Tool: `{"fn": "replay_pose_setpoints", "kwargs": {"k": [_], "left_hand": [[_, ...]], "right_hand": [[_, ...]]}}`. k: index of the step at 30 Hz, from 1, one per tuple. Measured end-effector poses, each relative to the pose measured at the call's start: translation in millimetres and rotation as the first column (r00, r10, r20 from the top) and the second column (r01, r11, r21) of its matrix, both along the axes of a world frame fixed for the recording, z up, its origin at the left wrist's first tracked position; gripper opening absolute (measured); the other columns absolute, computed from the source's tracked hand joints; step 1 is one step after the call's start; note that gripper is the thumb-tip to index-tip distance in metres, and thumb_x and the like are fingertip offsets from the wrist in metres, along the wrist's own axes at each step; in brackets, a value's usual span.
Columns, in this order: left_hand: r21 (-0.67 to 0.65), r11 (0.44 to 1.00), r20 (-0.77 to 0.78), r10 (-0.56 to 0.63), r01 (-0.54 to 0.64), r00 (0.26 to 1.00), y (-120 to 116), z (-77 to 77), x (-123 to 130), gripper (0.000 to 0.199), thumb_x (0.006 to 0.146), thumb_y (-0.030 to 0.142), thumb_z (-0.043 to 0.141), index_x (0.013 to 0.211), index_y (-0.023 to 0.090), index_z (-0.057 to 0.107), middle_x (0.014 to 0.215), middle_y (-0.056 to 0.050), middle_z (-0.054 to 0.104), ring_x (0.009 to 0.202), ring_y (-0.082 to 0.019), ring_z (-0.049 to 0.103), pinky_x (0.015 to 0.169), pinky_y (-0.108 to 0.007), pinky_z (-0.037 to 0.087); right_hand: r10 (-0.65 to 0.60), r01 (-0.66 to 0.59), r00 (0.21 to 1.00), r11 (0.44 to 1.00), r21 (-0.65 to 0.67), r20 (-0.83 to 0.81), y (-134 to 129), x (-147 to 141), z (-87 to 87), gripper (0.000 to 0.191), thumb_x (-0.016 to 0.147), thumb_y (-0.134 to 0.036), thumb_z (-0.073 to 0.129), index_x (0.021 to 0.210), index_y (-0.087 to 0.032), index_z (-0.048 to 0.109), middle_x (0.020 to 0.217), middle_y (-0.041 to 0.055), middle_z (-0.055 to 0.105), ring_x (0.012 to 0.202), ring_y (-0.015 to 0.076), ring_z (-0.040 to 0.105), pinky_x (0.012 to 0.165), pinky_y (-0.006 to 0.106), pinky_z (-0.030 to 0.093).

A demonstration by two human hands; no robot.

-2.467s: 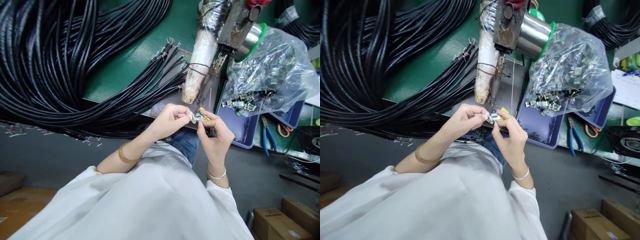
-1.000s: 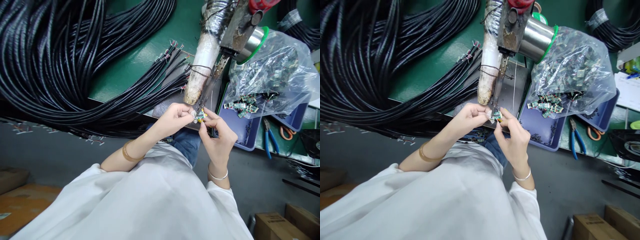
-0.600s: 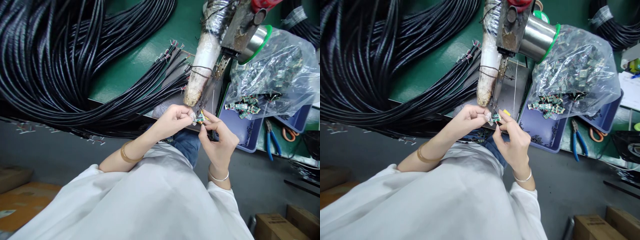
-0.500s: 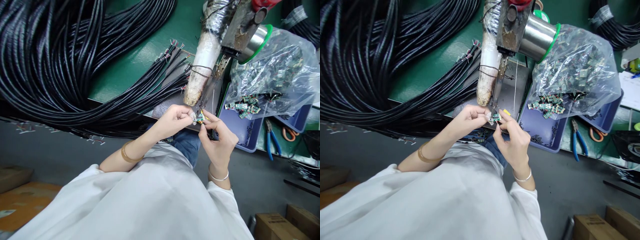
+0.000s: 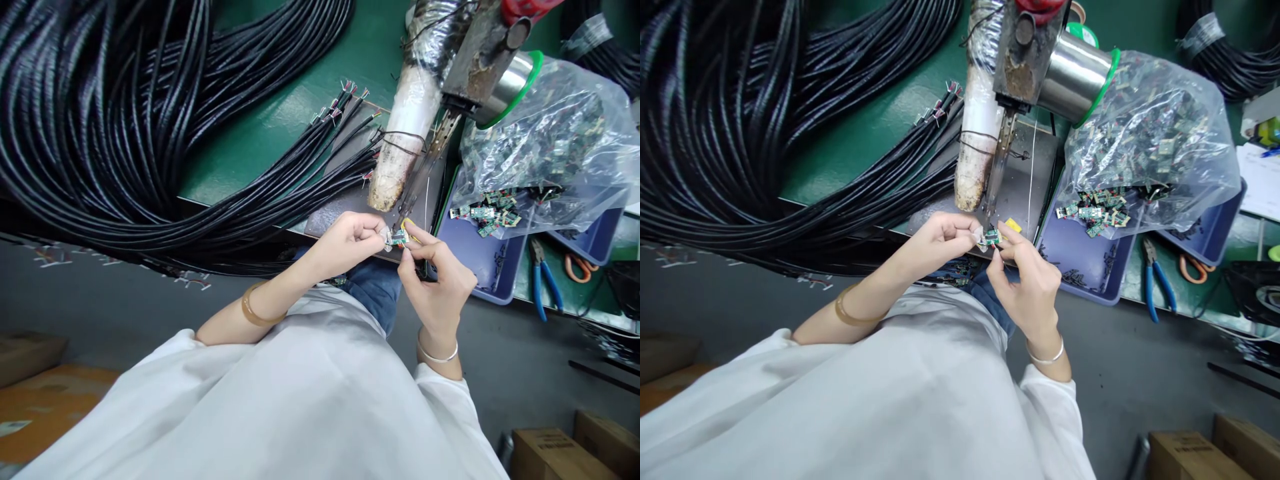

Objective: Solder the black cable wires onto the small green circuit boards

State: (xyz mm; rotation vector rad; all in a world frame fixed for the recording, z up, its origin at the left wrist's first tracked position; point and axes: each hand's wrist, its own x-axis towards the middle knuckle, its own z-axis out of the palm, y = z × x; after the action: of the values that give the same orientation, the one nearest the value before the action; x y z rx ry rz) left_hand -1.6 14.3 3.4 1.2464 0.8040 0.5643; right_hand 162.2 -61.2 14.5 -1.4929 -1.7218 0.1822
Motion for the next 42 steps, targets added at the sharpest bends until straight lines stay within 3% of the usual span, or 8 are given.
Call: {"fn": "replay_pose_setpoints", "kwargs": {"k": [7,13,17,23,29,35,42], "left_hand": [[0.069,0.998,-0.011,0.01,-0.009,1.0,-15,3.4,0,0.013,0.082,0.02,0.053,0.069,0.015,0.055,0.056,0.007,0.034,0.052,-0.006,0.026,0.051,-0.023,0.018],[0.09,0.983,0.03,0.158,-0.16,0.987,-20,-3.8,-1,0.018,0.081,0.023,0.059,0.067,0.012,0.063,0.062,0.003,0.052,0.058,-0.008,0.043,0.058,-0.022,0.032],[0.09,0.982,0.038,0.164,-0.167,0.986,-14,-7.6,2,0.018,0.08,0.023,0.061,0.066,0.011,0.064,0.062,0.002,0.056,0.059,-0.009,0.047,0.059,-0.023,0.036],[0.083,0.982,0.053,0.167,-0.171,0.985,-4,-7.1,7,0.017,0.08,0.018,0.059,0.065,0.012,0.063,0.062,0.002,0.053,0.059,-0.008,0.045,0.058,-0.021,0.035],[0.117,0.975,0.046,0.184,-0.188,0.982,-2,5.3,9,0.018,0.079,0.016,0.056,0.061,0.013,0.057,0.061,0.003,0.045,0.057,-0.006,0.037,0.052,-0.019,0.029],[0.161,0.971,0.054,0.17,-0.177,0.984,-2,12.8,8,0.02,0.08,0.017,0.056,0.06,0.013,0.054,0.058,0.005,0.039,0.054,-0.005,0.03,0.049,-0.019,0.026],[0.158,0.975,0.054,0.153,-0.159,0.987,-1,11.5,6,0.02,0.081,0.017,0.056,0.062,0.013,0.055,0.058,0.005,0.039,0.054,-0.005,0.031,0.05,-0.019,0.027]], "right_hand": [[-0.032,0.03,0.998,0.999,0.038,0.056,-7,2,-0.1,0.01,0.089,-0.015,0.064,0.089,-0.024,0.061,0.108,0.0036,0.078,0.098,0.0182,0.076,0.074,0.027,0.062],[-0.004,0.001,0.998,0.999,0.051,0.063,-15,-6,-2.8,0.012,0.088,-0.012,0.066,0.086,-0.023,0.063,0.107,0.0043,0.078,0.102,0.0186,0.076,0.08,0.029,0.062],[-0.007,0.005,0.999,0.998,0.055,0.042,-10,-6,-4.8,0.013,0.087,-0.01,0.066,0.088,-0.023,0.064,0.107,0.0054,0.078,0.105,0.0198,0.075,0.085,0.031,0.062],[-0.013,0.013,1.0,1.0,0.01,0.006,-1,-3,-3.3,0.012,0.088,-0.012,0.065,0.086,-0.024,0.063,0.107,0.0037,0.078,0.109,0.0213,0.074,0.083,0.032,0.062],[0.002,-0.002,1.0,1.0,0.01,-0.007,2,-2,1.7,0.015,0.086,-0.01,0.068,0.089,-0.024,0.064,0.105,0.002,0.079,0.108,0.0199,0.074,0.087,0.031,0.062],[-0.011,0.011,1.0,1.0,0.019,0.013,1,-3,5.7,0.015,0.083,-0.01,0.072,0.087,-0.023,0.066,0.115,0.0044,0.077,0.107,0.0196,0.075,0.087,0.029,0.062],[-0.007,0.006,1.0,1.0,0.019,0.026,-2,-4,8.4,0.017,0.082,-0.008,0.071,0.081,-0.021,0.06,0.122,0.0066,0.075,0.088,0.0147,0.078,0.079,0.024,0.062]]}}
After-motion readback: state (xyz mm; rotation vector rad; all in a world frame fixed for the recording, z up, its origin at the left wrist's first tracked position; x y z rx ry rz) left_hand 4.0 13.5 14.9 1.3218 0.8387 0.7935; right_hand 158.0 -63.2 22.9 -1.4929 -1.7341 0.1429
